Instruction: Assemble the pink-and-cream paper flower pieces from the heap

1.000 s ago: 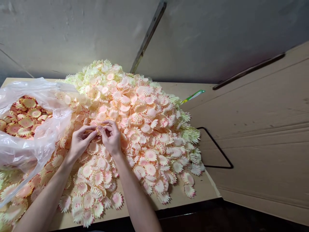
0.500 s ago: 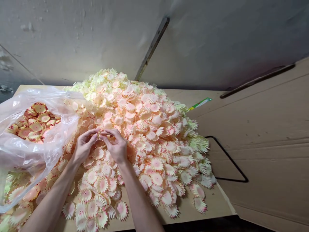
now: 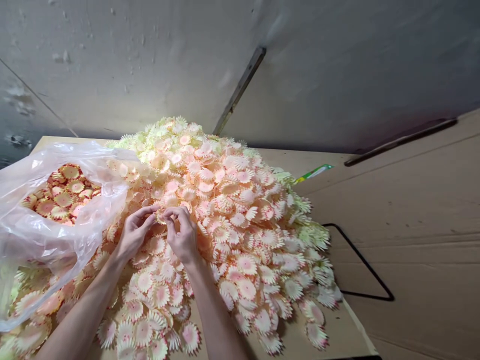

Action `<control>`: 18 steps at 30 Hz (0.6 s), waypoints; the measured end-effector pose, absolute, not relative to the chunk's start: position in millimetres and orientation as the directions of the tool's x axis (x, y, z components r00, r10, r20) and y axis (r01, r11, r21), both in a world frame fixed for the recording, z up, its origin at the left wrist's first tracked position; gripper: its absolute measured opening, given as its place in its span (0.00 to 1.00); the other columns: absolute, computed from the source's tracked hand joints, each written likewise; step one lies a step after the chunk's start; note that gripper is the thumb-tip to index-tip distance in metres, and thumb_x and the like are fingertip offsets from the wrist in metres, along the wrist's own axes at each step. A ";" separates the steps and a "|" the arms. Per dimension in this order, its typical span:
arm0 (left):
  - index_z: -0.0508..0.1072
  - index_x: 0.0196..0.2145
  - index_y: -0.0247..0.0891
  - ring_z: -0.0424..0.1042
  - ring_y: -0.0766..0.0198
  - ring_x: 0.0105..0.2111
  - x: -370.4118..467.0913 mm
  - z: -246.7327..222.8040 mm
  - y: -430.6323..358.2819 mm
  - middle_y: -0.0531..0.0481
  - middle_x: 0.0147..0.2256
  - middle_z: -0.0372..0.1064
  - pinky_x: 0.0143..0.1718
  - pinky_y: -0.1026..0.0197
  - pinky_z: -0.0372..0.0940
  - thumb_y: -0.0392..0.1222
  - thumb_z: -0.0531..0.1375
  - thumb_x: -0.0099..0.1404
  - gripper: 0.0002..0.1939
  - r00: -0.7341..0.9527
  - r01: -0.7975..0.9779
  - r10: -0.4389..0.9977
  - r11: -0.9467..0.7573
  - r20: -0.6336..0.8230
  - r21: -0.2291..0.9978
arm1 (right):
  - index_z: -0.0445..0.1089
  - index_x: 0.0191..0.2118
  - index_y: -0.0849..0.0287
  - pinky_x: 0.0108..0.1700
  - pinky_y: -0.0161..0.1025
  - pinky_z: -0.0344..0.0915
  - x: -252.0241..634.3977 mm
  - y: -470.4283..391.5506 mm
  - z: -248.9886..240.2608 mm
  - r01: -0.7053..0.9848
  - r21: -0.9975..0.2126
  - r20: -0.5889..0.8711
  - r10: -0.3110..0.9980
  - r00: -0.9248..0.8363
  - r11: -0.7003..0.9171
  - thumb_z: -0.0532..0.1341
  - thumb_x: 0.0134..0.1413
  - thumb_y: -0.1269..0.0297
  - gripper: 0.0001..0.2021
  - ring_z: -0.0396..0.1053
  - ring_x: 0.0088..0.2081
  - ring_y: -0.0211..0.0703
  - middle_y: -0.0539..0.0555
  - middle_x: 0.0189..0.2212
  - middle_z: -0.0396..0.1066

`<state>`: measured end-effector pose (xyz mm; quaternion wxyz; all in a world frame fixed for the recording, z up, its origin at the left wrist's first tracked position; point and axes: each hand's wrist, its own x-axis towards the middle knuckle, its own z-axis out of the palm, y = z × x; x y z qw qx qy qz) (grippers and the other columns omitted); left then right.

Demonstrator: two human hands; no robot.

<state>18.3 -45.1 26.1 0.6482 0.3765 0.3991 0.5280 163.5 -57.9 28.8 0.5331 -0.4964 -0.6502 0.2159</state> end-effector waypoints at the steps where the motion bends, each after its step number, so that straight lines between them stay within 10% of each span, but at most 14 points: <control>1: 0.79 0.43 0.36 0.75 0.60 0.43 17.6 26.4 -45.4 0.44 0.45 0.77 0.45 0.62 0.72 0.51 0.70 0.57 0.20 0.117 -0.383 0.986 0.159 -0.122 0.910 | 0.69 0.39 0.54 0.43 0.42 0.70 163.3 -58.3 29.6 0.423 -0.808 0.476 0.878 0.055 0.411 0.60 0.62 0.68 0.02 0.71 0.38 0.42 0.52 0.35 0.72; 18: 0.77 0.38 0.37 0.72 0.70 0.33 16.9 24.6 -44.7 0.51 0.37 0.73 0.37 0.66 0.73 0.48 0.72 0.53 0.18 0.141 -0.517 0.971 0.237 -0.191 0.822 | 0.70 0.31 0.58 0.37 0.34 0.74 158.2 -53.7 36.3 -0.060 -0.979 0.165 0.931 0.327 0.194 0.74 0.45 0.63 0.13 0.77 0.31 0.37 0.50 0.29 0.77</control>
